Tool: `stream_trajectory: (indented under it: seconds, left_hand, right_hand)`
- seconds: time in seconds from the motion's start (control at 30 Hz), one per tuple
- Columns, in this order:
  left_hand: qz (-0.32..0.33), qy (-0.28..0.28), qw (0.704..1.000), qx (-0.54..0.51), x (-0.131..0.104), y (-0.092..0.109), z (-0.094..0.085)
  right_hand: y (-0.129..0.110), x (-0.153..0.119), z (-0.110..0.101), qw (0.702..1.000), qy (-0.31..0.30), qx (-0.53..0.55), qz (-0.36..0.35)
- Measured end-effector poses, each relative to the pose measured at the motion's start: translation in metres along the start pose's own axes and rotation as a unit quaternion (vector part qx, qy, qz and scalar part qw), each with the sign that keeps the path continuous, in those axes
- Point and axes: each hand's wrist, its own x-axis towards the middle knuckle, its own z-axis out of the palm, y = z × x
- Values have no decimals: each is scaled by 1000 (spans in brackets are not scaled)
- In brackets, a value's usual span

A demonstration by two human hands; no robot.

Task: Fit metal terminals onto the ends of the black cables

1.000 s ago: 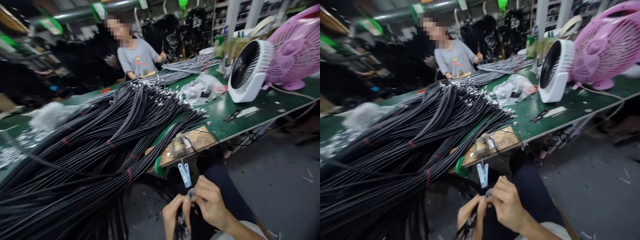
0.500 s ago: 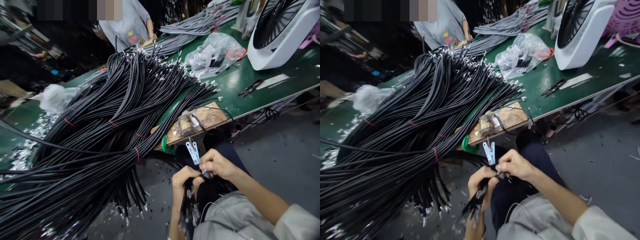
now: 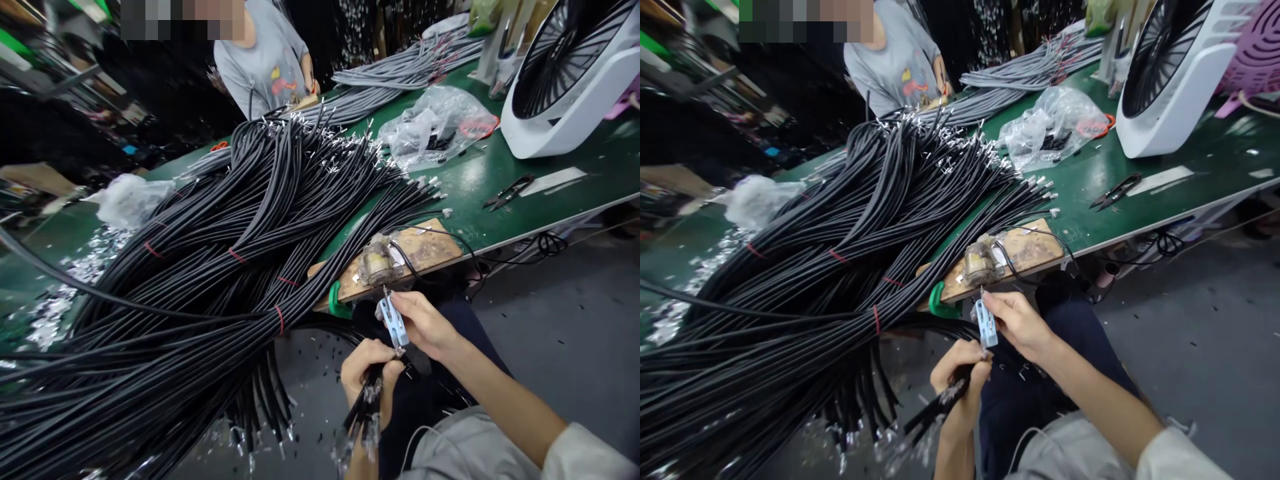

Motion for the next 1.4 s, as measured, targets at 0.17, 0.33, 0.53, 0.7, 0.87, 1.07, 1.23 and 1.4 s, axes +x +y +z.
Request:
stream_trajectory:
  seconds: [0.17,0.33,0.53,0.7,0.87,1.07,1.23,1.4]
  left_hand:
    - [-35,-50,996,64,5,5,-2]
    - [-40,-83,993,72,8,13,-7]
    - [-17,-113,992,49,5,15,-11]
    - [-41,-204,977,47,8,14,-17]
    - [-57,-253,957,132,13,17,-19]
    - [-17,-228,966,123,8,21,-24]
    - [0,-142,973,180,-4,20,-15]
    - [3,-83,983,165,-12,13,-10]
  right_hand:
    - [7,-2,0,996,-23,84,23]
    - [16,-3,-16,992,-31,111,44]
    - [23,-21,-60,999,47,-6,-24]
    - [9,-62,-56,940,30,-279,-196]
    - [3,-81,-22,763,-73,-519,-380]
    - [20,-70,-21,798,20,-443,-408]
    - [42,-62,-8,899,139,-249,-334]
    - [50,-56,4,991,70,61,-92]
